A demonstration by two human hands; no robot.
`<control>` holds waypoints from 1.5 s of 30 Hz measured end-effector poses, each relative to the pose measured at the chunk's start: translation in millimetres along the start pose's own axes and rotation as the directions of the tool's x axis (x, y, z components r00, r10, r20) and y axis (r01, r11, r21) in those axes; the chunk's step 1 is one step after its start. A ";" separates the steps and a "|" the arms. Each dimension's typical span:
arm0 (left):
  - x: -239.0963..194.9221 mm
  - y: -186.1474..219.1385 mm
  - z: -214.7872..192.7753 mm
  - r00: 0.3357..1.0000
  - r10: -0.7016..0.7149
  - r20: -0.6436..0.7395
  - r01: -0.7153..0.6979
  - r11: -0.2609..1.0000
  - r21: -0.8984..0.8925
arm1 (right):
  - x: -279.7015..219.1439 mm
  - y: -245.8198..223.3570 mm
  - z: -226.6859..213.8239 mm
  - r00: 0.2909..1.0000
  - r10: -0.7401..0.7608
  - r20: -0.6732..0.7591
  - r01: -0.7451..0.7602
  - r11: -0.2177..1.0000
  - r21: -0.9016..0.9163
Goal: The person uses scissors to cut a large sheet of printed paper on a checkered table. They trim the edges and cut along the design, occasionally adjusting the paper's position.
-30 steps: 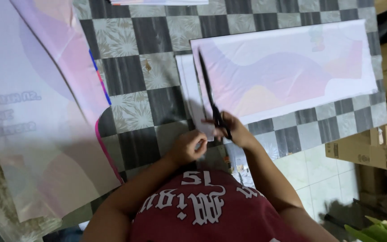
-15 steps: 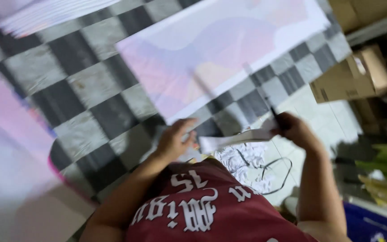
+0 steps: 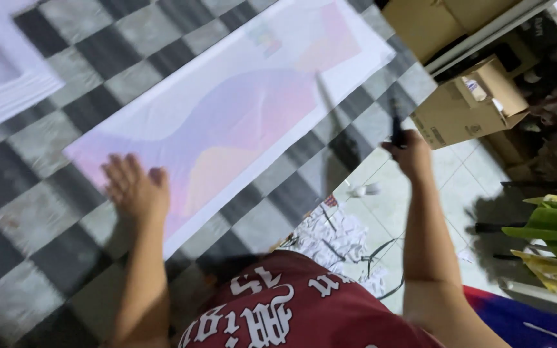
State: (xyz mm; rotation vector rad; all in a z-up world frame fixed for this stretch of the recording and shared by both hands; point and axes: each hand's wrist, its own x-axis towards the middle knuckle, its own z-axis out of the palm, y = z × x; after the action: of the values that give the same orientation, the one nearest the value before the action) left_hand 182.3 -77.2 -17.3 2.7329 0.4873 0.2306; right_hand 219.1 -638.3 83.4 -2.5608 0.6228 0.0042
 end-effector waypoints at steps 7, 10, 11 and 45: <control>6.4 21.5 -24.4 0.983 -0.086 0.165 0.070 0.993 0.100 | 67.8 -28.0 18.0 0.990 0.000 0.141 0.018 0.992 -0.126; 6.5 25.5 -46.7 0.967 -0.132 0.218 0.098 0.982 0.162 | 73.9 -36.2 13.4 0.978 0.050 0.203 -0.027 0.993 -0.116; 4.6 26.3 -56.0 0.958 -0.151 0.243 0.112 0.980 0.167 | 76.5 -29.4 16.1 0.975 0.042 0.220 -0.017 0.994 -0.110; 14.8 332.2 141.5 0.704 0.705 -0.088 -0.701 0.669 -0.248 | -6.0 56.2 27.4 0.652 -0.157 0.742 -0.405 0.755 0.516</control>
State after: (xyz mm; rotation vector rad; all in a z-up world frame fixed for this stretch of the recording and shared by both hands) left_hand 327.8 -407.9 -23.7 2.5067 -0.6126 0.4285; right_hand 192.5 -666.0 33.7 -1.5805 0.3659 0.7515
